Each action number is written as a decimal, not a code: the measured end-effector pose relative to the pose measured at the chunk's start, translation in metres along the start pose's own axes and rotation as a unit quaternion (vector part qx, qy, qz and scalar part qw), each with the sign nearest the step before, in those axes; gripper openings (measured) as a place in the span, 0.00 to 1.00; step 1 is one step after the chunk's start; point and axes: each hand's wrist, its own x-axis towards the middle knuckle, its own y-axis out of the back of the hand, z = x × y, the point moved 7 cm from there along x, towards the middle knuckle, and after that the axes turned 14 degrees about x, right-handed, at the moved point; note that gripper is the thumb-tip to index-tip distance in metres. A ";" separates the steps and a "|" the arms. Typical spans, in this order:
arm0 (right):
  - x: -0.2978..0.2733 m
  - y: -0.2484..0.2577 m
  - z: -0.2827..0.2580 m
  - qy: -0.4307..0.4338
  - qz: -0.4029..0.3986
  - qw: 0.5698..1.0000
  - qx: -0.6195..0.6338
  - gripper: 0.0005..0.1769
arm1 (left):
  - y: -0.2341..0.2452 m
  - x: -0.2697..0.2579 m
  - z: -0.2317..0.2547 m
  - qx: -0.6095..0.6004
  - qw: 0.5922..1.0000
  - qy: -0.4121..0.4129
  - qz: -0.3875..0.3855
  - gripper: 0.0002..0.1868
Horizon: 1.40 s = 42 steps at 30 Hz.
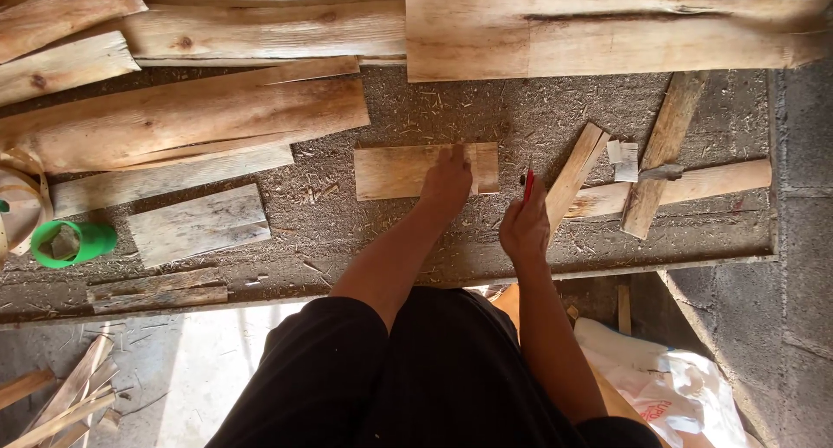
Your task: Scoring and cutting thin pieces of wood or bark using a utility knife on a workbench.
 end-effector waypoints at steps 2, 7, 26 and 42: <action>0.025 -0.004 0.011 -0.113 0.004 0.992 -0.061 0.36 | -0.003 0.000 0.000 0.007 1.000 -0.001 -0.011 0.24; 0.052 -0.007 0.041 -0.293 -0.013 0.938 -0.183 0.50 | -0.009 -0.001 -0.004 0.002 0.999 0.003 -0.033 0.29; 0.088 -0.072 0.001 -0.142 -0.031 0.963 -0.226 0.39 | -0.032 -0.001 -0.008 -0.050 0.997 0.045 0.039 0.29; 0.100 -0.077 0.018 -0.229 -0.049 0.943 -0.236 0.48 | -0.023 -0.004 -0.007 -0.048 0.998 0.028 0.019 0.27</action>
